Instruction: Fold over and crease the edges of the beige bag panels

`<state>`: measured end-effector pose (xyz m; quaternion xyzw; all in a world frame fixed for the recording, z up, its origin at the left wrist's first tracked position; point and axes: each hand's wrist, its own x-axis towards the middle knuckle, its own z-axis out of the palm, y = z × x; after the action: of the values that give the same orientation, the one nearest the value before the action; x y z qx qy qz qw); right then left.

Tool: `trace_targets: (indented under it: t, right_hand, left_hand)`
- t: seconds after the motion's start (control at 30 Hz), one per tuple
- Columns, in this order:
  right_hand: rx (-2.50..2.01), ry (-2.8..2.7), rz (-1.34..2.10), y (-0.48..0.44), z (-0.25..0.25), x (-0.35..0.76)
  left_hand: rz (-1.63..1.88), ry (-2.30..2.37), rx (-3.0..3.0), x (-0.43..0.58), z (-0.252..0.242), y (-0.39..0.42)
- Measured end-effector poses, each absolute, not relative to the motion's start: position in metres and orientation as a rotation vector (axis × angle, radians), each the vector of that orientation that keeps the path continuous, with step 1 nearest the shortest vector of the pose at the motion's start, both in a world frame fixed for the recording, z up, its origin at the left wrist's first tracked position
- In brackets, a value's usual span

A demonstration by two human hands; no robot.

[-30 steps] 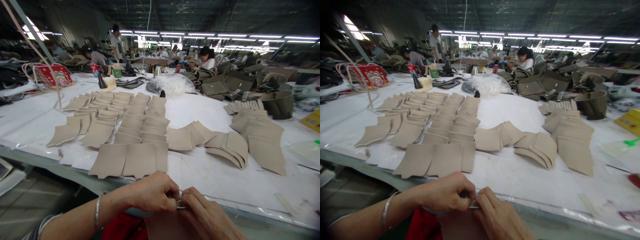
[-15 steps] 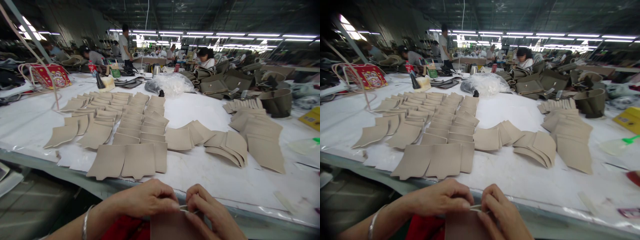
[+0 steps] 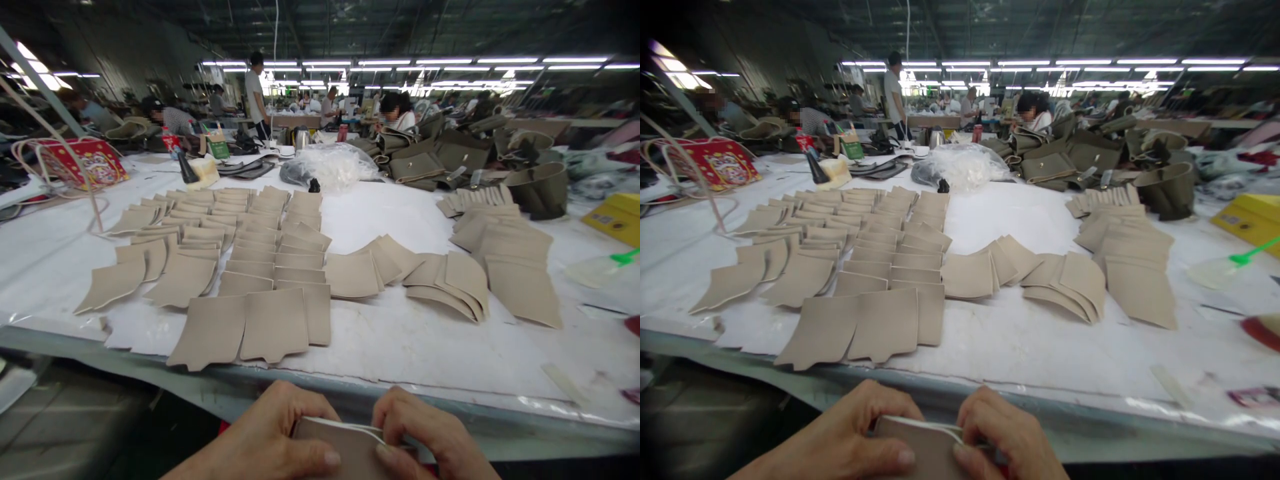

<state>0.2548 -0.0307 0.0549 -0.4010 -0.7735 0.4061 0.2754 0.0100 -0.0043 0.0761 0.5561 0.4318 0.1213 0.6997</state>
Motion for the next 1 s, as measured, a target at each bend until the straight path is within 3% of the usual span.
trace_targets:
  t: [0.3,0.6,1.0]
  right_hand:
    - [-1.091,-1.993,1.088,-0.032,0.039,0.248]
    - [-1.188,-1.652,1.368,-0.028,0.031,0.243]
    - [-1.340,-1.732,1.479,-0.025,0.043,0.247]
  left_hand:
    - [0.189,1.058,1.522,0.031,0.071,0.002]
    - [0.236,1.129,1.543,0.036,0.062,0.003]
    - [0.188,1.103,1.600,0.039,0.061,0.003]
